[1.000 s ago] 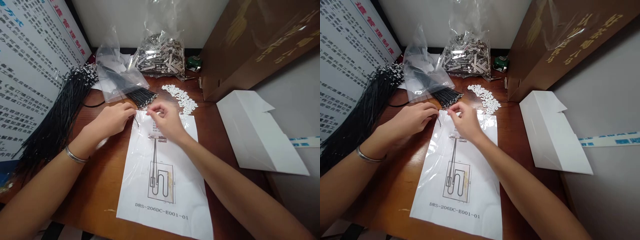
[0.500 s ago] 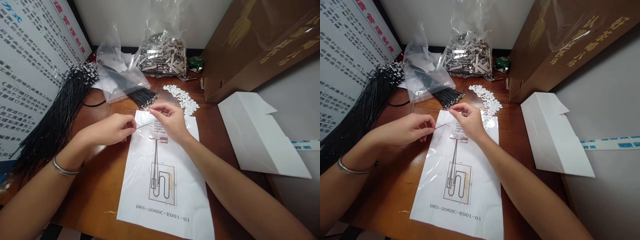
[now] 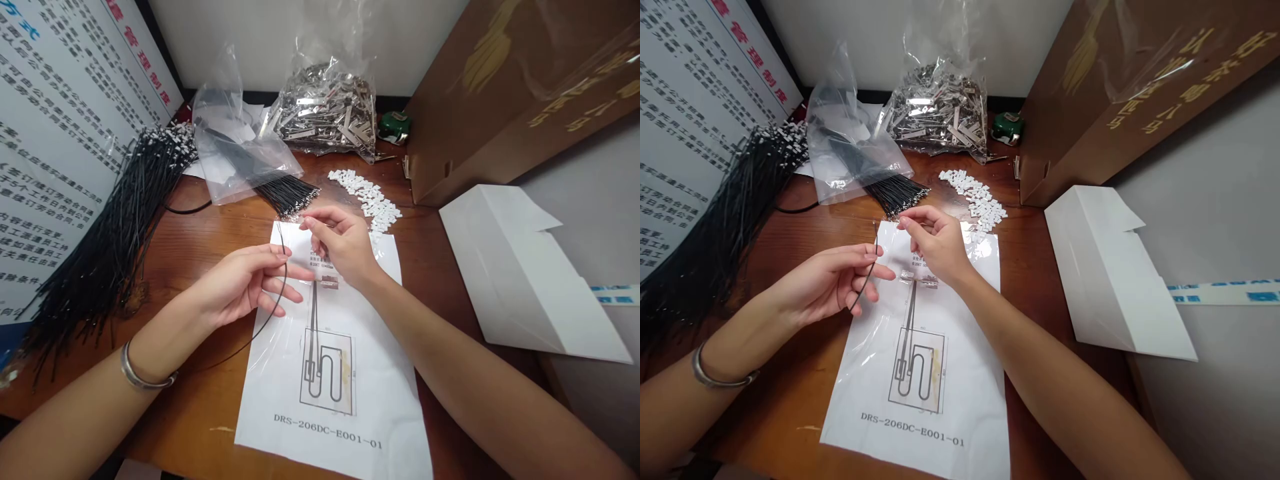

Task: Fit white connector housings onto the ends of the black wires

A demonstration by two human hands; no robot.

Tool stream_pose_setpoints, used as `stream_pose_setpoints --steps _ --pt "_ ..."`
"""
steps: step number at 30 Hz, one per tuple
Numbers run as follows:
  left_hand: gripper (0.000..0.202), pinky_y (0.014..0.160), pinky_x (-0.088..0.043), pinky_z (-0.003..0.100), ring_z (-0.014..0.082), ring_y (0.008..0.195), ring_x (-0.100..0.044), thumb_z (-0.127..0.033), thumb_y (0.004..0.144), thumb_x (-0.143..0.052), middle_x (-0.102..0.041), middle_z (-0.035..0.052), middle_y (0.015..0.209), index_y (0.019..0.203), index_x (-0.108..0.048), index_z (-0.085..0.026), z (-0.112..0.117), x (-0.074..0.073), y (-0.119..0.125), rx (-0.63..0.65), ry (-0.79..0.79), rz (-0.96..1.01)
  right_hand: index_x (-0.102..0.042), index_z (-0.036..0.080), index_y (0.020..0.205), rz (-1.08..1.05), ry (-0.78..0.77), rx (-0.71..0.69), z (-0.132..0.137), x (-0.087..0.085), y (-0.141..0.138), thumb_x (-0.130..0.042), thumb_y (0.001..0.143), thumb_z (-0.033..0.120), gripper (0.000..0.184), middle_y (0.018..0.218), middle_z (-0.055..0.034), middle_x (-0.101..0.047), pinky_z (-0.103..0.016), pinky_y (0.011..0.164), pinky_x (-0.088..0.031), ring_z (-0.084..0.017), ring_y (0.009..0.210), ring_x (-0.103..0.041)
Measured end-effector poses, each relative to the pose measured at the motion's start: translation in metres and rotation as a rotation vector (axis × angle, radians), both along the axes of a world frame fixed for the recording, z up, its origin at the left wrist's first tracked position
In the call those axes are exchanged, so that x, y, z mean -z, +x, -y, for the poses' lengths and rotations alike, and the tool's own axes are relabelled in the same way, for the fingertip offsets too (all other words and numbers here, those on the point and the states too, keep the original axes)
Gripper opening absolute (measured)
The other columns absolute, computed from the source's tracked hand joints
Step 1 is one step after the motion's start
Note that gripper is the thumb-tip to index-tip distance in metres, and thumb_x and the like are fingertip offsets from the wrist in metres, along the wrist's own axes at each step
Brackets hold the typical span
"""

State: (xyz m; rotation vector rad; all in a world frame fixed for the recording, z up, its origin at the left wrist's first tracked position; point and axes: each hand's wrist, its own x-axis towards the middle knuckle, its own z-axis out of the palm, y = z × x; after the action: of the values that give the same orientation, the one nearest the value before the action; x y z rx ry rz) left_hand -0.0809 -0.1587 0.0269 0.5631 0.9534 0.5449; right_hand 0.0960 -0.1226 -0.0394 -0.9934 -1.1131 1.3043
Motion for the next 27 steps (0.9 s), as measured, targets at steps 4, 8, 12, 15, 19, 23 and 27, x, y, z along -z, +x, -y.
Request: stream_pose_setpoints --steps 4,8,12,15,19,23,27 --pt "0.007 0.044 -0.058 0.022 0.0181 0.065 -0.074 -0.011 0.092 -0.048 -0.076 0.0131 0.094 0.087 -0.051 -0.015 -0.002 -0.001 0.005 -0.004 0.020 -0.018 -0.068 0.018 0.084 0.024 -0.006 -0.017 0.001 -0.002 0.000 -0.075 0.074 0.036 0.021 0.072 0.0009 -0.069 -0.022 0.040 -0.035 -0.004 0.044 -0.048" --pt "0.009 0.046 -0.057 0.021 0.0184 0.066 -0.074 -0.014 0.091 -0.051 -0.077 0.0124 0.091 0.083 -0.047 -0.017 -0.005 0.008 0.008 0.022 0.117 -0.170 -0.068 0.019 0.082 0.042 -0.019 -0.043 0.002 -0.003 0.000 -0.077 0.071 0.035 0.021 0.066 0.0029 -0.064 -0.022 0.041 -0.036 -0.005 0.045 -0.047" --pt "0.012 0.050 -0.055 0.021 0.0164 0.061 -0.071 -0.020 0.091 -0.054 -0.075 0.0087 0.076 0.081 -0.047 -0.018 -0.009 0.020 0.008 0.135 0.252 -0.275 -0.069 0.018 0.081 0.046 0.004 -0.057 0.003 -0.004 -0.001 -0.078 0.070 0.031 0.019 0.071 0.0021 -0.066 -0.023 0.044 -0.039 -0.004 0.047 -0.049" --pt "0.014 0.050 -0.051 0.020 0.0130 0.052 -0.065 -0.021 0.090 -0.052 -0.068 0.0027 0.061 0.078 -0.048 -0.018 -0.013 0.026 0.008 0.133 0.357 -0.261 -0.071 0.018 0.088 0.057 0.000 -0.069 0.003 -0.004 -0.001 -0.076 0.070 0.030 0.022 0.073 0.0019 -0.065 -0.023 0.046 -0.041 -0.005 0.050 -0.049" --pt "0.012 0.045 -0.045 0.019 0.0108 0.041 -0.053 -0.020 0.089 -0.048 -0.054 -0.0026 0.048 0.080 -0.055 -0.016 -0.021 0.030 0.009 0.114 0.423 -0.252 -0.071 0.020 0.099 0.086 -0.004 -0.072 0.003 -0.003 -0.001 -0.074 0.074 0.032 0.028 0.077 0.0023 -0.062 -0.024 0.046 -0.040 -0.004 0.049 -0.047" --pt "0.012 0.042 -0.039 0.017 0.0079 0.038 -0.043 -0.022 0.088 -0.053 -0.043 -0.0054 0.046 0.082 -0.060 -0.015 -0.028 0.030 0.006 0.095 0.450 -0.226 -0.069 0.020 0.107 0.105 -0.019 -0.044 0.002 -0.002 -0.002 -0.072 0.076 0.031 0.033 0.080 0.0019 -0.061 -0.024 0.045 -0.038 -0.004 0.049 -0.046" --pt "0.012 0.040 -0.036 0.017 0.0064 0.038 -0.034 -0.025 0.088 -0.057 -0.035 -0.0073 0.047 0.084 -0.062 -0.014 -0.038 0.024 -0.010 0.107 0.436 -0.178 -0.070 0.018 0.103 0.140 -0.021 -0.035 0.002 -0.001 -0.003 -0.070 0.078 0.027 0.027 0.079 0.0013 -0.062 -0.023 0.044 -0.036 -0.004 0.048 -0.045"
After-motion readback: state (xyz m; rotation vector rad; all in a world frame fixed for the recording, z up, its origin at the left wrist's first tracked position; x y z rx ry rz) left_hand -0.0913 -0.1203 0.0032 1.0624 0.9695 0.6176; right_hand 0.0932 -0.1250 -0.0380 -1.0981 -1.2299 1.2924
